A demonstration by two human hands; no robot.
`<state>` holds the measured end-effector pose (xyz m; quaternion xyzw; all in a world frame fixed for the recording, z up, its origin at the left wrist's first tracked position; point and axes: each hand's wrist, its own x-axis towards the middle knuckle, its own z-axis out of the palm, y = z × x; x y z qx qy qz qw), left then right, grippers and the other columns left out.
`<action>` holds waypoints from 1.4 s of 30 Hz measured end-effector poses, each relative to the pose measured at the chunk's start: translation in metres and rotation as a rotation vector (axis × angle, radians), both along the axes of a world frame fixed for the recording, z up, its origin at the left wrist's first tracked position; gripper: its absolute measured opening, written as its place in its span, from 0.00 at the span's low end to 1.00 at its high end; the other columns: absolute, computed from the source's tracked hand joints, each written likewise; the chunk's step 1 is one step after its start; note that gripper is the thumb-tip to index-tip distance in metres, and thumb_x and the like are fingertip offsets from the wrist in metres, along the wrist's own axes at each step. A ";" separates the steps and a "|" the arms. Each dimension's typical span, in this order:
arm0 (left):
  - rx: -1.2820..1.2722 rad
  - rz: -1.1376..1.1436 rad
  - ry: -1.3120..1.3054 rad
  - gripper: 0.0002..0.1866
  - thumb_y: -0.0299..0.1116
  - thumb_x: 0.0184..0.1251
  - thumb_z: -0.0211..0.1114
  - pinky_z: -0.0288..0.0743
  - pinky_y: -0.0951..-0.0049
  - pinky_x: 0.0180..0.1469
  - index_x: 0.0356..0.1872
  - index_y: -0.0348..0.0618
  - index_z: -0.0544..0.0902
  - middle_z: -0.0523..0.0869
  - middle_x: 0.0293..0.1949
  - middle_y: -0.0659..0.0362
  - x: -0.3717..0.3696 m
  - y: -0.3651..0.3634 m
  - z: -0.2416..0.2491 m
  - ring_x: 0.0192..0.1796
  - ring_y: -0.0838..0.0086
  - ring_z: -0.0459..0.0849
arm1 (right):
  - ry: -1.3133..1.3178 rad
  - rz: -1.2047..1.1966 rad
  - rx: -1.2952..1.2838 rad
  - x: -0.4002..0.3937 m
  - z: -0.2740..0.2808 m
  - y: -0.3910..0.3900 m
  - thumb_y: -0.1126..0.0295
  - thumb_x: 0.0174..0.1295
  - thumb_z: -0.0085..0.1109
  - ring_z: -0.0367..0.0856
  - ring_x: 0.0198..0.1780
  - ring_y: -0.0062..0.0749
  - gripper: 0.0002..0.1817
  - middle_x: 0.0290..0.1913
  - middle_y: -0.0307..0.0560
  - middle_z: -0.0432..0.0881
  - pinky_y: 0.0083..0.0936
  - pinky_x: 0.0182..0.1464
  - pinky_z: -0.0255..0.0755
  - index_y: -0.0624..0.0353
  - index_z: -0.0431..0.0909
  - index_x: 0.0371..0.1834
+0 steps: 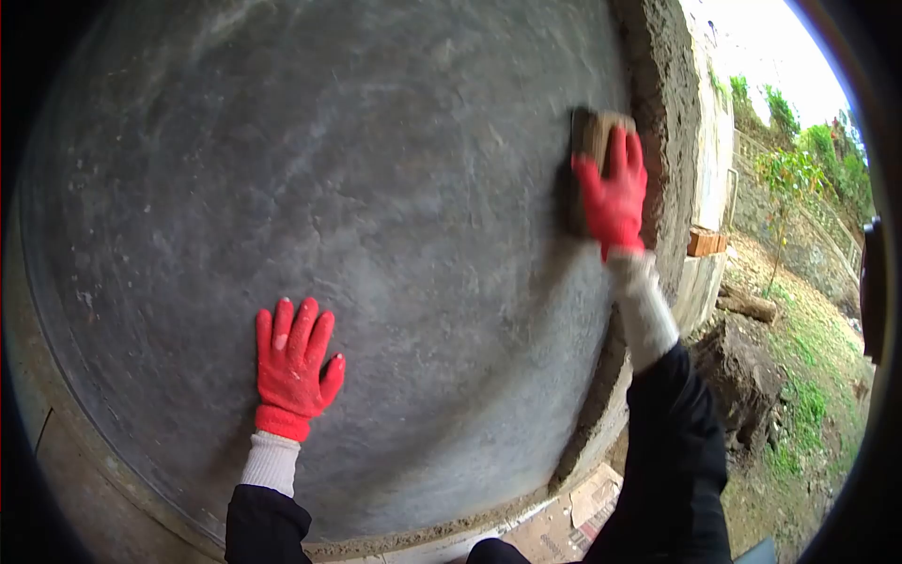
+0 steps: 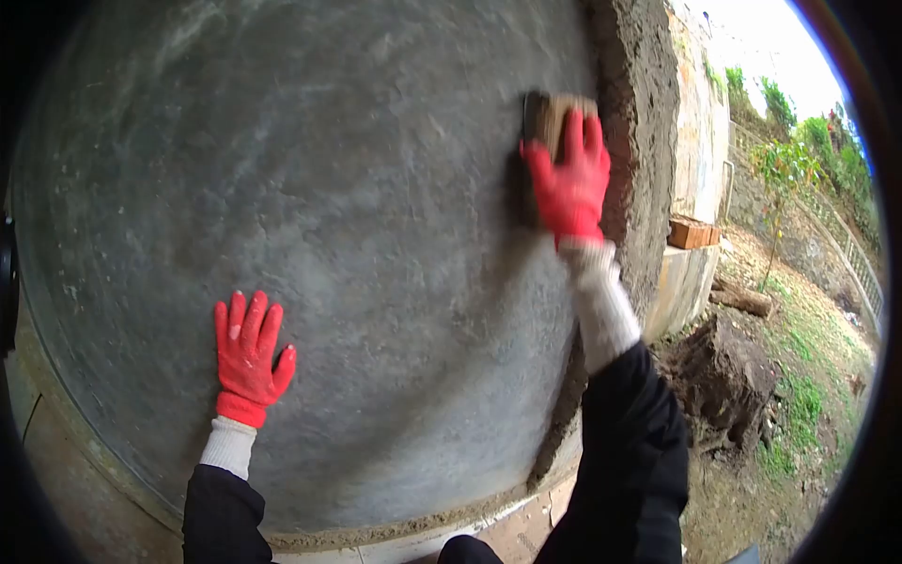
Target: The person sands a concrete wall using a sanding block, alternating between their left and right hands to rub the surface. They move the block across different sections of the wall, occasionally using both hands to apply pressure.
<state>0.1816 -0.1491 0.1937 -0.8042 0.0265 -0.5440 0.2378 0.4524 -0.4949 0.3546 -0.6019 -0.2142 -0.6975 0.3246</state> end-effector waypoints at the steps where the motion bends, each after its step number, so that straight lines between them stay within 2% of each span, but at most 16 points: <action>1: -0.008 -0.012 0.014 0.30 0.44 0.57 0.63 0.50 0.35 0.71 0.60 0.39 0.74 0.68 0.67 0.48 0.001 0.000 -0.001 0.71 0.42 0.61 | -0.056 -0.023 -0.059 0.005 -0.046 -0.004 0.50 0.58 0.62 0.66 0.65 0.64 0.41 0.71 0.65 0.62 0.47 0.65 0.62 0.63 0.63 0.70; 3: 0.012 0.009 -0.016 0.30 0.44 0.56 0.63 0.50 0.35 0.71 0.60 0.39 0.74 0.68 0.67 0.48 0.001 0.000 -0.001 0.70 0.42 0.62 | 0.015 -0.009 -0.170 0.000 -0.172 -0.009 0.54 0.57 0.62 0.62 0.68 0.68 0.42 0.70 0.72 0.60 0.55 0.67 0.59 0.65 0.60 0.72; 5: -0.036 0.000 -0.017 0.31 0.43 0.56 0.63 0.51 0.35 0.70 0.60 0.39 0.74 0.68 0.67 0.48 0.001 -0.002 -0.001 0.70 0.41 0.62 | 0.017 0.088 -0.357 0.001 -0.315 -0.017 0.48 0.51 0.68 0.60 0.68 0.73 0.53 0.73 0.73 0.52 0.62 0.66 0.58 0.63 0.53 0.75; 7: -0.030 0.002 -0.015 0.30 0.45 0.57 0.63 0.52 0.37 0.70 0.60 0.43 0.76 0.70 0.67 0.52 0.001 -0.002 0.000 0.70 0.46 0.63 | 0.150 0.116 -0.502 -0.007 -0.396 -0.034 0.55 0.52 0.67 0.55 0.70 0.78 0.53 0.73 0.76 0.47 0.63 0.67 0.56 0.61 0.47 0.78; 10: 0.004 -0.010 -0.020 0.32 0.43 0.56 0.64 0.51 0.35 0.70 0.61 0.39 0.73 0.68 0.68 0.48 0.001 -0.001 0.000 0.70 0.42 0.61 | 0.041 0.089 -0.395 -0.014 -0.309 -0.019 0.55 0.51 0.69 0.58 0.67 0.75 0.51 0.71 0.76 0.53 0.61 0.64 0.59 0.63 0.53 0.75; 16: 0.007 0.027 0.010 0.33 0.42 0.56 0.64 0.50 0.34 0.71 0.63 0.39 0.72 0.66 0.70 0.48 0.002 0.003 -0.003 0.72 0.42 0.59 | -0.024 0.171 -0.075 -0.001 -0.005 -0.003 0.50 0.51 0.68 0.67 0.65 0.63 0.43 0.68 0.68 0.64 0.47 0.65 0.64 0.65 0.66 0.67; 20: 0.006 0.048 0.013 0.33 0.42 0.57 0.64 0.49 0.34 0.72 0.65 0.40 0.71 0.65 0.71 0.49 0.001 0.002 -0.001 0.73 0.42 0.58 | 0.021 0.112 0.072 -0.002 -0.006 0.005 0.46 0.52 0.67 0.66 0.66 0.63 0.43 0.69 0.65 0.65 0.45 0.66 0.63 0.62 0.68 0.67; 23: 0.010 0.062 0.012 0.34 0.41 0.58 0.63 0.49 0.34 0.72 0.65 0.40 0.70 0.65 0.71 0.49 0.002 0.004 -0.003 0.73 0.42 0.58 | -0.035 0.004 -0.099 -0.002 -0.130 0.002 0.55 0.53 0.67 0.65 0.65 0.67 0.42 0.69 0.71 0.62 0.52 0.65 0.62 0.67 0.65 0.68; 27: 0.012 0.057 0.004 0.33 0.42 0.58 0.63 0.48 0.35 0.72 0.66 0.40 0.70 0.64 0.71 0.49 0.003 0.002 -0.003 0.73 0.42 0.58 | 0.107 0.147 -0.221 -0.012 -0.381 -0.010 0.57 0.52 0.68 0.53 0.72 0.73 0.52 0.73 0.75 0.49 0.62 0.67 0.57 0.54 0.48 0.79; 29: 0.018 0.058 -0.030 0.31 0.44 0.56 0.63 0.50 0.35 0.71 0.62 0.42 0.74 0.68 0.68 0.50 0.003 0.001 -0.003 0.71 0.44 0.62 | 0.294 0.170 -0.299 -0.030 -0.430 -0.021 0.59 0.51 0.69 0.55 0.71 0.74 0.52 0.73 0.76 0.49 0.62 0.67 0.56 0.54 0.49 0.79; 32: 0.043 0.065 -0.002 0.33 0.42 0.59 0.62 0.47 0.35 0.73 0.66 0.39 0.69 0.64 0.71 0.47 0.003 0.006 -0.004 0.74 0.41 0.57 | 0.138 0.120 -0.294 -0.010 -0.367 -0.021 0.59 0.51 0.70 0.56 0.70 0.74 0.52 0.72 0.76 0.51 0.61 0.67 0.56 0.55 0.50 0.78; 35: 0.052 0.069 -0.007 0.33 0.41 0.59 0.62 0.46 0.35 0.73 0.66 0.39 0.69 0.64 0.71 0.47 0.003 0.006 -0.005 0.74 0.41 0.56 | -0.093 0.054 -0.206 0.012 -0.199 -0.018 0.57 0.50 0.70 0.65 0.65 0.71 0.47 0.70 0.74 0.59 0.57 0.62 0.62 0.59 0.59 0.73; 38: 0.064 0.081 -0.009 0.34 0.41 0.59 0.62 0.46 0.36 0.73 0.67 0.39 0.68 0.64 0.72 0.47 0.003 0.006 -0.005 0.74 0.42 0.56 | -0.088 0.161 -0.126 0.006 -0.037 -0.017 0.52 0.50 0.69 0.72 0.56 0.65 0.38 0.61 0.65 0.71 0.49 0.55 0.69 0.60 0.69 0.62; 39: 0.064 0.085 0.004 0.34 0.41 0.59 0.62 0.46 0.36 0.73 0.67 0.39 0.68 0.64 0.72 0.47 0.003 0.006 -0.005 0.74 0.42 0.56 | -0.172 0.054 -0.046 0.019 -0.004 -0.017 0.50 0.51 0.68 0.72 0.57 0.66 0.36 0.61 0.64 0.72 0.50 0.56 0.69 0.59 0.71 0.60; 40: 0.073 0.077 -0.013 0.34 0.41 0.59 0.62 0.46 0.37 0.74 0.67 0.39 0.68 0.64 0.72 0.47 0.003 0.005 -0.004 0.74 0.42 0.56 | -0.023 0.073 0.001 0.022 0.016 -0.019 0.45 0.52 0.67 0.64 0.70 0.54 0.45 0.70 0.62 0.64 0.37 0.69 0.60 0.62 0.68 0.69; 42: 0.082 0.066 -0.024 0.34 0.41 0.58 0.62 0.46 0.37 0.74 0.67 0.39 0.68 0.64 0.72 0.47 0.003 0.005 -0.005 0.75 0.42 0.56 | 0.006 0.107 0.030 0.017 0.011 -0.016 0.44 0.53 0.66 0.63 0.71 0.53 0.46 0.71 0.61 0.63 0.37 0.70 0.59 0.62 0.67 0.70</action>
